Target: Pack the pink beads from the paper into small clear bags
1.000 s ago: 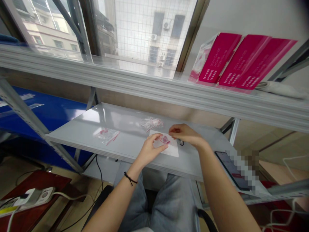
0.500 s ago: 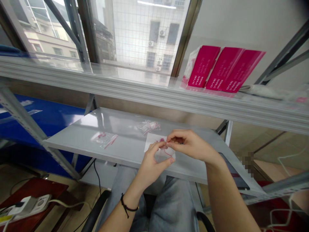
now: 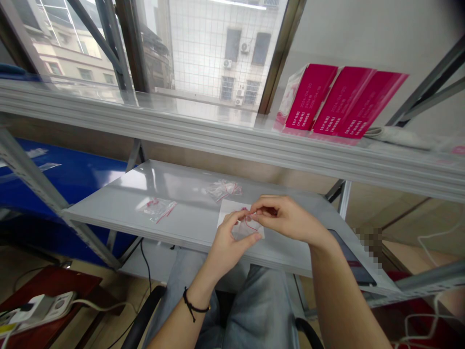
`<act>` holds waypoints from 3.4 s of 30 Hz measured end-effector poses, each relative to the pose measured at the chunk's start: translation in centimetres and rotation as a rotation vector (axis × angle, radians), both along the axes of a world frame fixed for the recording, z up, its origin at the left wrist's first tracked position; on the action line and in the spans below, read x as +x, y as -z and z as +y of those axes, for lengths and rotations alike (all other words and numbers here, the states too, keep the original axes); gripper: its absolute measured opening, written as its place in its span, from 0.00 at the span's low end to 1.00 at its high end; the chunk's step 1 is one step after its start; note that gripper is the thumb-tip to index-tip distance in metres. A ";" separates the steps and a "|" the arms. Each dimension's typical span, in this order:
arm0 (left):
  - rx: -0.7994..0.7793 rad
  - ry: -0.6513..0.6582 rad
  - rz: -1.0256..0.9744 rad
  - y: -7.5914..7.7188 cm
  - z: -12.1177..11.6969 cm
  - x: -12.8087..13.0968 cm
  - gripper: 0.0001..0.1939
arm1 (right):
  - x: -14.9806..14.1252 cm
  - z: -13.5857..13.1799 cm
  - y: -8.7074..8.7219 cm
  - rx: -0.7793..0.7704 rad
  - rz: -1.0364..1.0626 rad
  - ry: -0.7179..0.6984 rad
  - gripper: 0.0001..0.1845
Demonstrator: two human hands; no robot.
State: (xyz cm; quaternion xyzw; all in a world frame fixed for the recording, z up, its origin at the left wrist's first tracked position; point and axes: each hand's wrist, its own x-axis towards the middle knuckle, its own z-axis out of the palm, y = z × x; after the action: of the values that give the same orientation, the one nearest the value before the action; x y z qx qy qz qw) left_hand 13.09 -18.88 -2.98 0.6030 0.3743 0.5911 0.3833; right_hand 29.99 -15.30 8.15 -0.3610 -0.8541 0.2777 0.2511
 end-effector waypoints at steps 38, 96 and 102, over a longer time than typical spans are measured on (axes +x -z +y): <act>0.049 -0.370 -0.066 1.9 1.4 0.2 0.11 | -6.4 -2.6 8.2 0.078 0.340 0.461 0.10; -0.017 -0.002 0.271 0.9 -5.9 -2.7 0.12 | -2.9 -8.1 14.4 -0.409 0.888 0.255 0.07; 0.007 -0.018 0.284 0.9 -5.9 -2.7 0.12 | -3.4 -8.0 14.4 -0.397 0.895 0.277 0.08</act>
State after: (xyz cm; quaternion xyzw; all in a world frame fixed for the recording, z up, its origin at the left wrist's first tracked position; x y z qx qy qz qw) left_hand 10.40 -24.80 -3.89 0.6785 0.4281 0.5044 0.3192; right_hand 26.55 -23.28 -6.21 -0.3574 -0.5377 0.5263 0.5534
